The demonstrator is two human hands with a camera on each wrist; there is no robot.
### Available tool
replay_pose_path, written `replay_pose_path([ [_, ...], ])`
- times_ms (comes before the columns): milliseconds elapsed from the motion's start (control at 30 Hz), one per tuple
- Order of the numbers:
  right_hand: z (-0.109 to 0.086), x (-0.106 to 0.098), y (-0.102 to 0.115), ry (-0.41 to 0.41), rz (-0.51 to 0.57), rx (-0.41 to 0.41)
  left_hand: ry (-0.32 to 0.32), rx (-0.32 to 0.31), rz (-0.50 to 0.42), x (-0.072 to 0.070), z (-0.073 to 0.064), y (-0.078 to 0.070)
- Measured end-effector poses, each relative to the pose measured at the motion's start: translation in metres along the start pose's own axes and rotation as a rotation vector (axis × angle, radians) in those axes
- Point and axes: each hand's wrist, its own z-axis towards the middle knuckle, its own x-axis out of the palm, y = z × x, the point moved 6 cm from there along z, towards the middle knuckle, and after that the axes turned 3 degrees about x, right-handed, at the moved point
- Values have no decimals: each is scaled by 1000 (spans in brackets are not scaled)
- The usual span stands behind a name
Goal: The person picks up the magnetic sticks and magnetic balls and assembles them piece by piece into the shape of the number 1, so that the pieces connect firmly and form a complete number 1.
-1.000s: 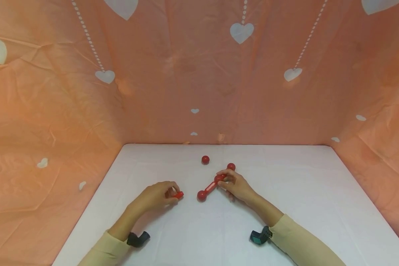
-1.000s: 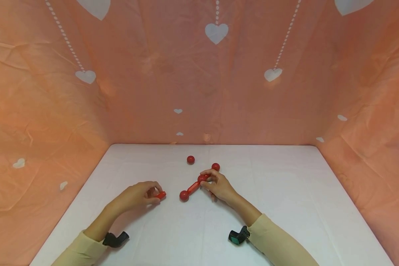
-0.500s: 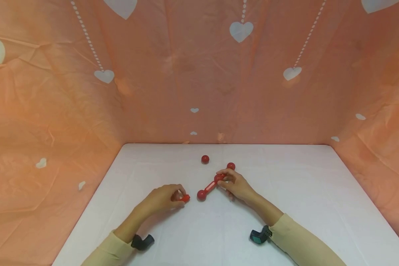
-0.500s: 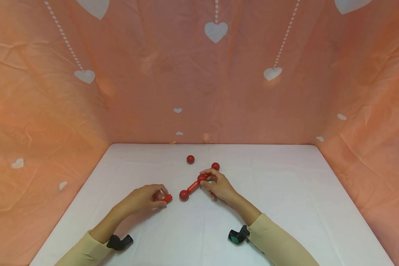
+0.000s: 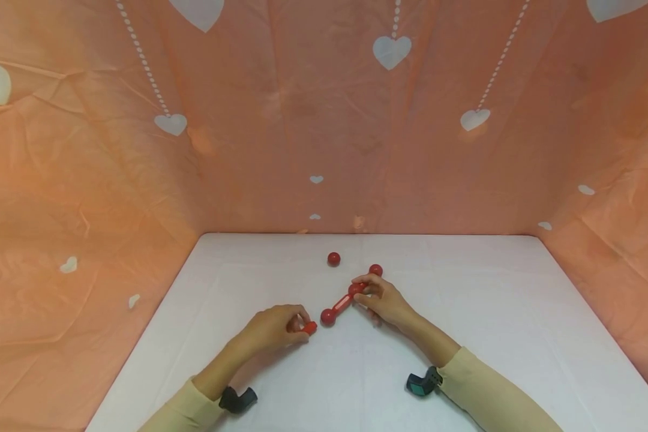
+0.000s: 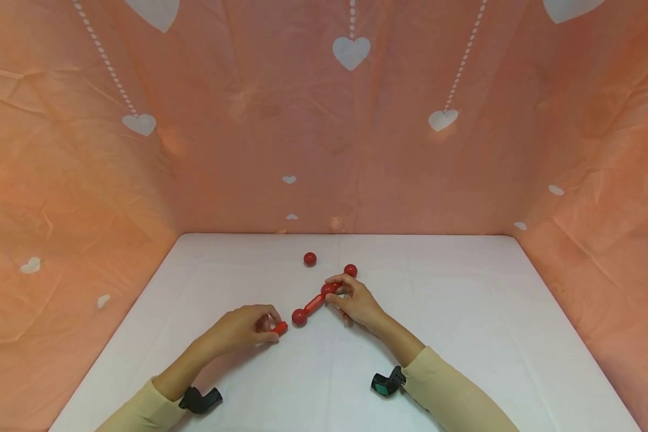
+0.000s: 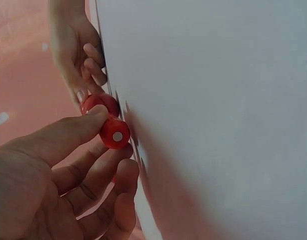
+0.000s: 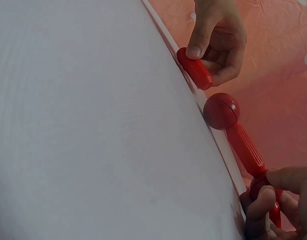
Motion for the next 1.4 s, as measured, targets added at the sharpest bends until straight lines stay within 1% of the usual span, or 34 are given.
replay_pose_path([
  [200,0,0,0,4,-2,16,1,-2,-22,4,2,-4],
  [433,0,0,1,7,-2,14,-9,-12,-21,7,3,-8],
  [600,0,0,1,10,-4,6,-11,-19,-32,7,4,-10],
  [933,-1,0,1,14,-14,2,0,-30,-22,10,7,-13],
  [1133,0,0,-1,15,-18,5,-6,-20,-21,9,7,-15],
  [1400,0,1,0,15,-12,5,-6,-27,-30,8,7,-14],
])
